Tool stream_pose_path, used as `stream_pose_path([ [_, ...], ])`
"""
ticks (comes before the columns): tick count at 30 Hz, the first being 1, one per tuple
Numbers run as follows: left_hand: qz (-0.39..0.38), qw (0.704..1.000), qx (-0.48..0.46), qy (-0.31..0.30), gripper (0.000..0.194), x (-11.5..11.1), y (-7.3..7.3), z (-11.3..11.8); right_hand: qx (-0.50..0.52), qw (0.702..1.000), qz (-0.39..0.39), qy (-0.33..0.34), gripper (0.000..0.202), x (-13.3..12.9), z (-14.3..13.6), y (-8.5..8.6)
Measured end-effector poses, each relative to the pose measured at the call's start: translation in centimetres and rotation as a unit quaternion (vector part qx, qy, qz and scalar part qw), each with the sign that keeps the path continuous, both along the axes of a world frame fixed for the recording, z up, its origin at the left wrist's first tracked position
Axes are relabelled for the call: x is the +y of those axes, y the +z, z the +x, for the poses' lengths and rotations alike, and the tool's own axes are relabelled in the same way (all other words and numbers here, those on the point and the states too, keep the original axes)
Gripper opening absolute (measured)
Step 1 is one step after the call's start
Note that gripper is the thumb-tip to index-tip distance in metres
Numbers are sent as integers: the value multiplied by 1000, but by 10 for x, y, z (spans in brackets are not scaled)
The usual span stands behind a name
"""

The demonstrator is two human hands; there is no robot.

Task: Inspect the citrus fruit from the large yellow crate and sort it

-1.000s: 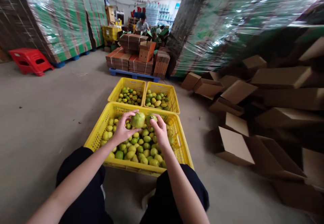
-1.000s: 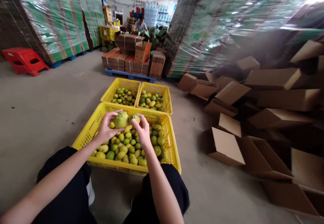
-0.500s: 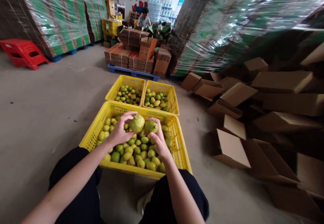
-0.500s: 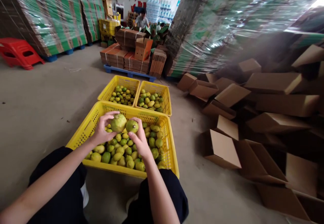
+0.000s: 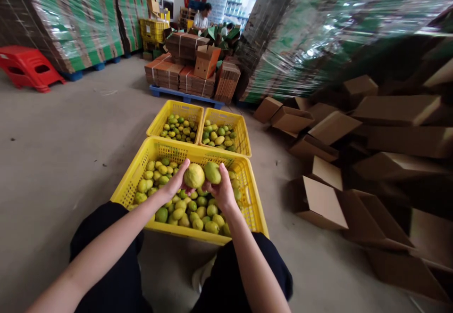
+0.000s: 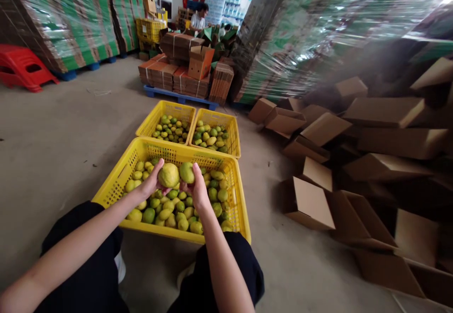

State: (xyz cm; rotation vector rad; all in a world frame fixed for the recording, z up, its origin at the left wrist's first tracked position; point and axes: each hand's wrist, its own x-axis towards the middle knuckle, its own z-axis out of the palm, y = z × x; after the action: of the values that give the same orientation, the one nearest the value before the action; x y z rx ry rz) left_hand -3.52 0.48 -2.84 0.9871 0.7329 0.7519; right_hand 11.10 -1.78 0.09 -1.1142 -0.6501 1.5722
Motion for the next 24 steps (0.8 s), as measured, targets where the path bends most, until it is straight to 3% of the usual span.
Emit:
stream_pose_path([
  [4, 30, 999, -9, 38, 87, 4, 5, -4, 6, 999, 47, 8, 51, 2, 2, -3],
  [8, 172, 973, -7, 154, 76, 8, 11, -8, -86, 984, 153, -39, 38, 2, 12, -4],
  [10, 252, 950, 1, 182, 77, 9, 14, -12, -198, 956, 207, -59, 32, -1, 16, -4],
  [13, 359, 915, 47, 178, 68, 9, 18, -20, -378, 882, 271, -79, 34, -7, 17, -2],
  [16, 447, 873, 102, 166, 65, 6, 19, -26, -451, 831, 309, -106, 36, -9, 14, -3],
  [19, 470, 857, 115, 178, 64, 5, 17, -28, -418, 847, 310, -111, 33, -7, 13, -6],
  [24, 400, 902, 47, 155, 70, 13, 11, -27, -201, 947, 244, -49, 41, -1, 14, -6],
])
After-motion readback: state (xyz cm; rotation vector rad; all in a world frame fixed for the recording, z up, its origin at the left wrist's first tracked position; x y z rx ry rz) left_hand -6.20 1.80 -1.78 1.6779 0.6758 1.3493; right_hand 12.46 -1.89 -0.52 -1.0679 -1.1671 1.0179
